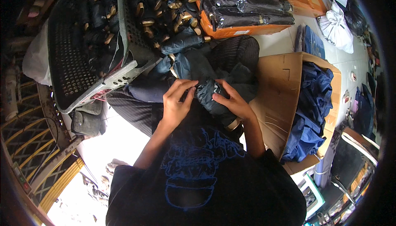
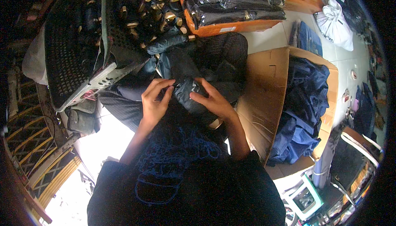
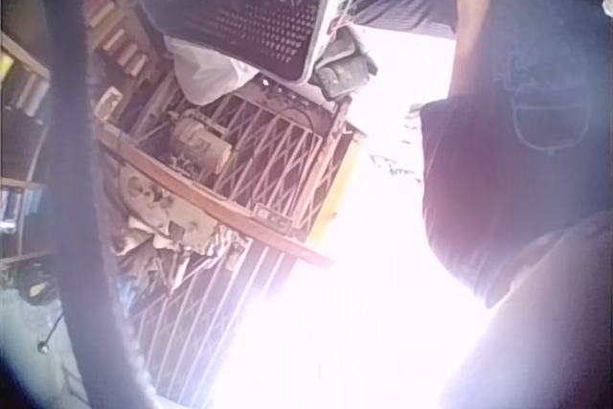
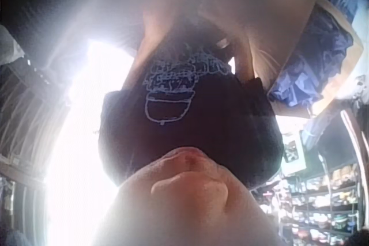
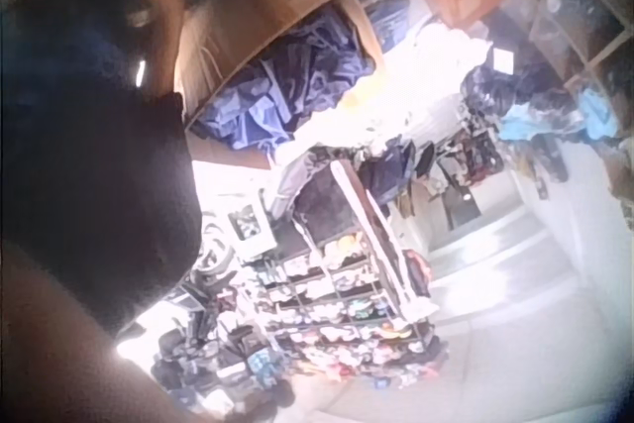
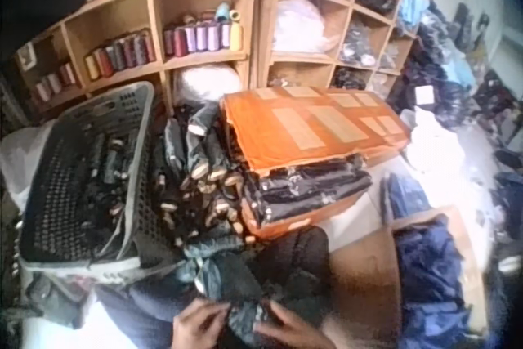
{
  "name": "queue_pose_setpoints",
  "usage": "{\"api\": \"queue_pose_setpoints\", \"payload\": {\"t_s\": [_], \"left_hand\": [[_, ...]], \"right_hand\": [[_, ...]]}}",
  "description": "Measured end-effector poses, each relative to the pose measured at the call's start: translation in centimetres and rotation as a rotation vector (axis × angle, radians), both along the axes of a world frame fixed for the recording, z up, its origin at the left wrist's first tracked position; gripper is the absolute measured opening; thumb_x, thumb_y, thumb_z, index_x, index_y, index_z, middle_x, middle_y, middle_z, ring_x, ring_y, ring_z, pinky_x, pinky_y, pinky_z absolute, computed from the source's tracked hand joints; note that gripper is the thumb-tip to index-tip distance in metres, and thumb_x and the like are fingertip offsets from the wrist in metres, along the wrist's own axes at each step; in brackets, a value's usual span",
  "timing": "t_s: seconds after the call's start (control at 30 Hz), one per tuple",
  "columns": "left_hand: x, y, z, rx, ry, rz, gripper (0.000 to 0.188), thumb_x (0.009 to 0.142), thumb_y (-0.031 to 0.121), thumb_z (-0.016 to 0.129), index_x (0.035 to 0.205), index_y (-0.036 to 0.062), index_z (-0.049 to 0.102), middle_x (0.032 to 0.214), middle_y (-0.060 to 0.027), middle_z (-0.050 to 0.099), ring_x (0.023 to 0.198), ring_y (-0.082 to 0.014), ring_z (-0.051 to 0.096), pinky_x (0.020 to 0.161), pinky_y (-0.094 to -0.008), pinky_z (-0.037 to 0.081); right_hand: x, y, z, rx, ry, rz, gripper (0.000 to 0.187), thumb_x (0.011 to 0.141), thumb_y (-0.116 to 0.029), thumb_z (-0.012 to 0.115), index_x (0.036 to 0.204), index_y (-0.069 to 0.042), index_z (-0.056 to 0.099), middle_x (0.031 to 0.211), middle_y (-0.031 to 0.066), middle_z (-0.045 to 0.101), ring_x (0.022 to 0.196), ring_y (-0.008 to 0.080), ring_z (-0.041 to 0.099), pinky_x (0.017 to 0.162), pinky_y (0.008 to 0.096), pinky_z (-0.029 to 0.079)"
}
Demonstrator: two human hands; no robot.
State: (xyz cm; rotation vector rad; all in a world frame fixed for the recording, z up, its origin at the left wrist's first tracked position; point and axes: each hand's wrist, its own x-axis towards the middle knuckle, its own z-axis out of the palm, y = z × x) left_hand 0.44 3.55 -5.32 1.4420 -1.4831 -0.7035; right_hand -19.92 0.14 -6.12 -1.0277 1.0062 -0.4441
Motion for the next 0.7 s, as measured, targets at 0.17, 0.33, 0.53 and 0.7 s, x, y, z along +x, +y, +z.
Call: {"api": "queue_pose_setpoints", "payload": {"t_s": [0.17,0.33,0.53,0.7], "left_hand": [[0.8,0.4,0.1,0.009,0.016,-0.007,0.020,0.080,-0.006,0.064,0.099,0.0003,0.068,0.094,-0.0131,0.065,0.084,-0.0242,0.066,0.074,-0.0302,0.051],[0.5,1.2,-0.3,0.049,0.062,0.111,0.020,0.078,-0.008,0.065,0.096,0.0001,0.068,0.092,-0.0130,0.065,0.083,-0.0243,0.065,0.073,-0.0299,0.051],[-1.4,1.6,0.6,-0.100,-0.070,0.216,0.021,0.074,-0.010,0.066,0.091,0.0014,0.068,0.084,-0.0107,0.063,0.075,-0.0219,0.063,0.069,-0.0295,0.051],[-1.6,0.3,1.3,0.002,0.048,0.289,0.017,0.074,-0.011,0.065,0.088,-0.0003,0.066,0.078,-0.0098,0.061,0.068,-0.0180,0.061,0.063,-0.0276,0.049]], "right_hand": [[0.4,0.1,-0.6,0.136,-0.091,-0.053,0.050,0.090,-0.024,0.065,0.131,-0.004,0.045,0.117,0.0111,0.056,0.106,0.0178,0.053,0.091,0.0300,0.044],[0.9,0.1,0.5,0.047,-0.036,-0.031,0.052,0.088,-0.028,0.067,0.129,-0.004,0.046,0.114,0.0129,0.059,0.096,0.0226,0.061,0.082,0.0329,0.050],[3.1,1.5,1.4,-0.425,0.358,-0.064,0.054,0.085,-0.023,0.069,0.127,0.000,0.045,0.102,0.0189,0.064,0.093,0.0254,0.066,0.080,0.0334,0.049],[3.9,1.6,2.5,-0.572,0.424,-0.066,0.055,0.083,-0.024,0.071,0.126,0.001,0.046,0.106,0.0251,0.063,0.099,0.0371,0.064,0.082,0.0380,0.050]]}}
